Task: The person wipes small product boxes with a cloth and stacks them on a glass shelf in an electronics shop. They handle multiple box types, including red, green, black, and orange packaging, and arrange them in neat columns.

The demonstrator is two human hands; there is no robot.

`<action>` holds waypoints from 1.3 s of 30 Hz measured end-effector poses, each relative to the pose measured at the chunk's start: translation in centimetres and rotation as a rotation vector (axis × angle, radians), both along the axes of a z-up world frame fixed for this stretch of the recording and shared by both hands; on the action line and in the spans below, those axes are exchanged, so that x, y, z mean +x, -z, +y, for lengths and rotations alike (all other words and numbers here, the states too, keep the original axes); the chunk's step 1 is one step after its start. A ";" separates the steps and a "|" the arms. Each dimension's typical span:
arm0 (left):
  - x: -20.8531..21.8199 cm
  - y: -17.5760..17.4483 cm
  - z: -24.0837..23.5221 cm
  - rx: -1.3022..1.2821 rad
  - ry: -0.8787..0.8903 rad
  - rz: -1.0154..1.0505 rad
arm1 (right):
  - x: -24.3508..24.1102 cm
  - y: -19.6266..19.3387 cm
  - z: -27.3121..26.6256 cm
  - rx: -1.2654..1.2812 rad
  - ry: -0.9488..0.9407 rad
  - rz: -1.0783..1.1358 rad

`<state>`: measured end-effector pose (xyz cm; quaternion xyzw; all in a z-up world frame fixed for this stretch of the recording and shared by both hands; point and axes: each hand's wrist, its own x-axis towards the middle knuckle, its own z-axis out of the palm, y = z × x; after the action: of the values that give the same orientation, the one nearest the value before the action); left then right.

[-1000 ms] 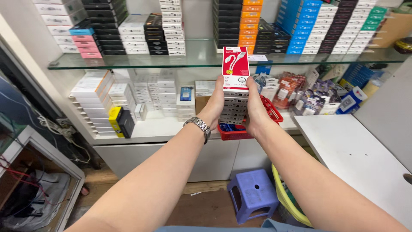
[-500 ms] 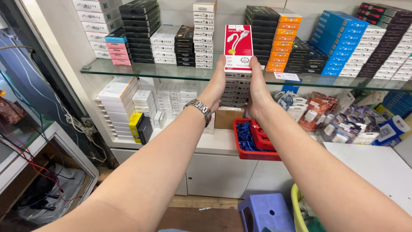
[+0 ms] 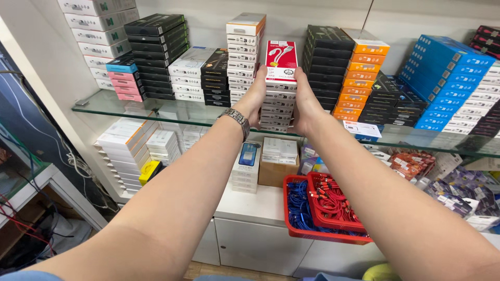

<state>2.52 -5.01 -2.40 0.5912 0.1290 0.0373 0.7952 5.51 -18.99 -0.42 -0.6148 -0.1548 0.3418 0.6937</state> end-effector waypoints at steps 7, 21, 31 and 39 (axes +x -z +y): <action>2.9 -0.6 1.5 0.114 -0.117 0.207 | 3.6 0.1 2.2 -0.150 0.008 -0.001; 5.2 3.3 -2.4 -0.379 -0.799 -0.007 | 6.9 -0.5 6.8 -0.110 -0.012 0.056; 11.0 3.9 2.2 -0.714 -0.516 -0.188 | 8.4 -1.7 8.1 -0.143 -0.038 0.080; 9.8 3.7 2.8 -0.572 -0.530 -0.031 | 10.5 -0.4 9.2 -0.165 0.053 0.054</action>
<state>12.36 -2.22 -6.06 0.2911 0.2703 0.2131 0.8926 16.03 -9.75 -0.02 -0.6644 -0.0910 0.3513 0.6534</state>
